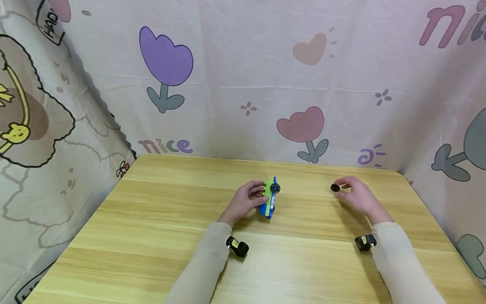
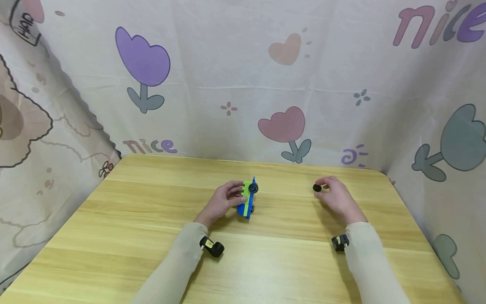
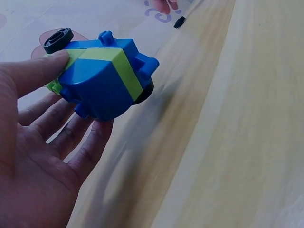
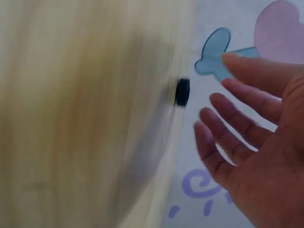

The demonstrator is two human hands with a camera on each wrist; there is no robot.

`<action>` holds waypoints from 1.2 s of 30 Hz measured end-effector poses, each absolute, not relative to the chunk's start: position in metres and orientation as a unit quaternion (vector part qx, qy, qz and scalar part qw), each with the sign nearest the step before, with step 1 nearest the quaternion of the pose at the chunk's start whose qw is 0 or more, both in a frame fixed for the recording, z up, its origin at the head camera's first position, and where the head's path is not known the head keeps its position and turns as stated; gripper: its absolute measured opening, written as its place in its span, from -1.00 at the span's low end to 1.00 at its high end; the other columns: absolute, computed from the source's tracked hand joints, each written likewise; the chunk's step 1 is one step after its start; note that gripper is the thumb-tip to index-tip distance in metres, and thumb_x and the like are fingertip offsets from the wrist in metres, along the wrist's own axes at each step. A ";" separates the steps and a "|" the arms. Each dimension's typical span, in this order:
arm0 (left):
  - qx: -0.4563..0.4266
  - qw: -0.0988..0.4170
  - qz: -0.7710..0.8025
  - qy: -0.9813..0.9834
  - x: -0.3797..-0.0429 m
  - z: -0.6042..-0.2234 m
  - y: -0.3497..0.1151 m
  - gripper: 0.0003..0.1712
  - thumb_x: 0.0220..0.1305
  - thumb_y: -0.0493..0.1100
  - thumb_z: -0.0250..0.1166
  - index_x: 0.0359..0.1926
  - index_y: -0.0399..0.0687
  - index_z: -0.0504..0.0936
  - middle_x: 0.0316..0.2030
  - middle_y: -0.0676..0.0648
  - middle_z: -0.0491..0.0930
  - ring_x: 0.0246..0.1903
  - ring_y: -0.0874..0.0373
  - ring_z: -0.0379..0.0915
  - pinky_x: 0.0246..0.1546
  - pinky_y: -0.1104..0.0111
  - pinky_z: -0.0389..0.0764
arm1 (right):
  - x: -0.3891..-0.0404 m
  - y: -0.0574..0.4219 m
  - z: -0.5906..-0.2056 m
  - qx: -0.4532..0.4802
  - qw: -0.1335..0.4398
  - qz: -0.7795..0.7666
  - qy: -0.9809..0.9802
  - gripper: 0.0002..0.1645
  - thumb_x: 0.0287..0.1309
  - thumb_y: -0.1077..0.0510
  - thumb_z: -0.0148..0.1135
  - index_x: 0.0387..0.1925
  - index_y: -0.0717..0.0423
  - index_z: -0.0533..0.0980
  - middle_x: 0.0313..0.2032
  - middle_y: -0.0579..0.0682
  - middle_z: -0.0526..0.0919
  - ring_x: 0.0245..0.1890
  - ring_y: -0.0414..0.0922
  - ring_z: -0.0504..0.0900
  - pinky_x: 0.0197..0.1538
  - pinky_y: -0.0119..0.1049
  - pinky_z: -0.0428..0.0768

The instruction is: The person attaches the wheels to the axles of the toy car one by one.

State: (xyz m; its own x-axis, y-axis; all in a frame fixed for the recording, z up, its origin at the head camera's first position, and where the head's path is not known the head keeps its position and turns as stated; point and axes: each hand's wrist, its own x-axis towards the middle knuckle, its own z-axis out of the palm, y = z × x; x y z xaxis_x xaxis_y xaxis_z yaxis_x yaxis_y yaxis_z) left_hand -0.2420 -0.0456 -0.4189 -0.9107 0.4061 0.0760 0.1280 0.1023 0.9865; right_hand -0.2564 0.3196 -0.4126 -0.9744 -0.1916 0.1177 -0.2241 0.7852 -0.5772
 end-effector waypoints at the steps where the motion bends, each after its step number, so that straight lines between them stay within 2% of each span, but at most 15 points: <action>1: 0.181 0.107 0.645 0.735 -0.242 -0.419 -0.046 -0.44 0.31 -0.35 0.29 0.29 -0.36 0.37 0.10 -0.31 0.52 0.02 -0.10 0.46 0.06 0.22 0.53 | -0.259 0.322 -0.413 0.113 0.023 0.303 -0.946 -0.52 0.17 0.25 0.33 0.07 0.44 0.48 0.04 0.40 0.47 -0.01 0.30 0.50 0.04 0.22 0.44; 5: 0.177 0.109 0.647 0.733 -0.242 -0.418 -0.045 -0.45 0.31 -0.36 0.28 0.28 -0.35 0.37 0.09 -0.31 0.53 0.02 -0.10 0.46 0.04 0.22 0.54 | -0.269 0.328 -0.415 0.120 0.000 0.288 -0.950 -0.46 0.11 0.27 0.36 0.08 0.49 0.45 -0.01 0.42 0.47 -0.09 0.29 0.54 -0.01 0.20 0.49; 12: 0.176 0.112 0.647 0.734 -0.242 -0.418 -0.045 -0.46 0.31 -0.35 0.29 0.28 -0.33 0.38 0.09 -0.28 0.54 0.00 -0.08 0.47 0.02 0.23 0.56 | -0.284 0.334 -0.419 0.111 -0.039 0.286 -0.951 -0.42 0.09 0.25 0.38 0.09 0.51 0.43 -0.03 0.42 0.47 -0.08 0.28 0.51 0.01 0.20 0.47; 18: 0.181 0.110 0.646 0.733 -0.242 -0.419 -0.045 -0.47 0.31 -0.35 0.28 0.27 -0.34 0.38 0.08 -0.29 0.54 0.02 -0.12 0.47 0.02 0.24 0.56 | -0.291 0.334 -0.421 0.111 -0.042 0.282 -0.952 -0.45 0.08 0.24 0.40 0.02 0.52 0.46 -0.14 0.35 0.54 -0.16 0.19 0.52 -0.02 0.16 0.47; 25: 0.171 0.097 0.645 0.739 -0.260 -0.454 -0.043 -0.46 0.30 -0.25 0.34 0.27 -0.17 0.43 0.04 -0.12 0.59 -0.03 0.02 0.50 0.00 0.24 0.57 | -0.294 0.330 -0.423 0.106 -0.038 0.279 -0.954 -0.54 0.08 0.26 0.38 -0.05 0.50 0.50 -0.20 0.31 0.56 -0.20 0.18 0.52 -0.04 0.15 0.48; 36: 0.169 0.095 0.643 0.741 -0.260 -0.455 -0.040 -0.44 0.30 -0.21 0.35 0.28 -0.16 0.42 0.06 -0.13 0.58 -0.03 0.03 0.50 0.03 0.23 0.55 | -0.296 0.330 -0.424 0.097 -0.043 0.275 -0.956 -0.61 0.09 0.28 0.36 -0.11 0.48 0.51 -0.25 0.28 0.59 -0.20 0.17 0.53 -0.01 0.17 0.45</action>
State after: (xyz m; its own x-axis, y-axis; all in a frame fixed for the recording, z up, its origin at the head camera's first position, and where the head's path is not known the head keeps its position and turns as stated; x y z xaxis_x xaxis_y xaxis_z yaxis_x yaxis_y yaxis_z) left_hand -0.2603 -0.0403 -0.4548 -0.9248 0.3728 0.0754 0.1275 0.1171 0.9849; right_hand -0.2956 0.3302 -0.4237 -0.9775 -0.2090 -0.0293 -0.1614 0.8300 -0.5339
